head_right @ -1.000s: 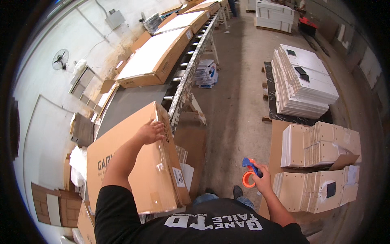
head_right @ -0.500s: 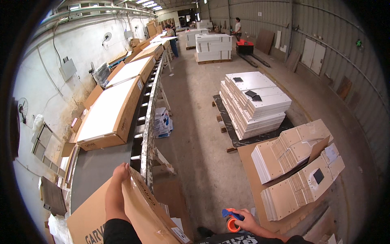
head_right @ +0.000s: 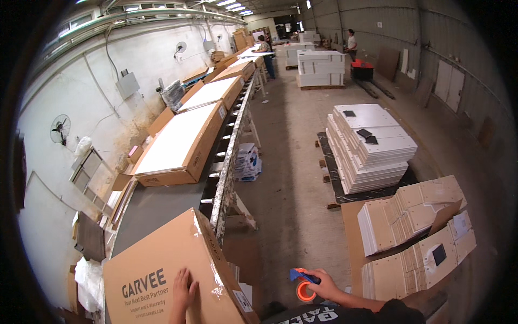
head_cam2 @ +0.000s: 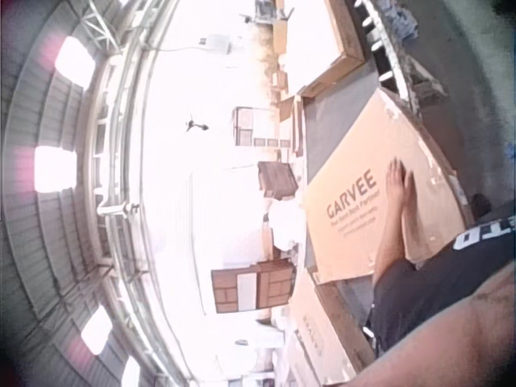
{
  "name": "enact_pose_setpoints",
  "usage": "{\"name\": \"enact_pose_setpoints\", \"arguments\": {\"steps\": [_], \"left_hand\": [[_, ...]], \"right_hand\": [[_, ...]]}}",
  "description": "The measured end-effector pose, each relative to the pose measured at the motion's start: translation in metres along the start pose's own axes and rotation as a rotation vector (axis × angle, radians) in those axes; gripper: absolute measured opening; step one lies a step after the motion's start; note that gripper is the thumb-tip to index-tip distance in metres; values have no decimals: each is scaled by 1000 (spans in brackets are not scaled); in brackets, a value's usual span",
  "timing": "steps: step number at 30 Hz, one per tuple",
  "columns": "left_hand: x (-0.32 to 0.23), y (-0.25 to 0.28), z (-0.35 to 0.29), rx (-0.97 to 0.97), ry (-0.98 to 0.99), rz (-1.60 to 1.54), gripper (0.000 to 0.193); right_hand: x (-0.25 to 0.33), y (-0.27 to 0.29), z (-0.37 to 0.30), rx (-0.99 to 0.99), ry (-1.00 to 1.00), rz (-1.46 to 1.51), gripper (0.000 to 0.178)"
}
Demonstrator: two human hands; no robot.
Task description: The person tapes large flat boxes on a conveyor belt using a tape dispenser, moving along the line to secure multiple packages.
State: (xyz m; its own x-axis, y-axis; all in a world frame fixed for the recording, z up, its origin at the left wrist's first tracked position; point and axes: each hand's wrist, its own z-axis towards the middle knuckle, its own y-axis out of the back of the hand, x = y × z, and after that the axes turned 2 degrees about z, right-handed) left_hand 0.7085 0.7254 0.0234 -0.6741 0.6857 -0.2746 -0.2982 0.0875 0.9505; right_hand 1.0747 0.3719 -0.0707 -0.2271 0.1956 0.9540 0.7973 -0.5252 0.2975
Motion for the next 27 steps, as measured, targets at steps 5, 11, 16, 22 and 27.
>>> {"name": "enact_pose_setpoints", "arguments": {"steps": [5, 11, 16, 22, 27], "left_hand": [[63, -48, -230, -366, 344, 578, 54], [-63, -87, -324, -248, 1206, 473, 46], [-90, -124, -256, -250, 1274, 255, 44], [-99, -151, -196, -306, 1339, 101, 41], [-118, -166, -171, -333, 1452, -28, 39]], "right_hand": [[19, 3, 49, 186, 89, 71, 54], [61, -15, 126, 401, 140, 201, 56], [97, -52, 186, 461, 148, 415, 58], [123, -94, 261, 477, 111, 582, 58], [133, -112, 309, 538, 4, 575, 60]]}}
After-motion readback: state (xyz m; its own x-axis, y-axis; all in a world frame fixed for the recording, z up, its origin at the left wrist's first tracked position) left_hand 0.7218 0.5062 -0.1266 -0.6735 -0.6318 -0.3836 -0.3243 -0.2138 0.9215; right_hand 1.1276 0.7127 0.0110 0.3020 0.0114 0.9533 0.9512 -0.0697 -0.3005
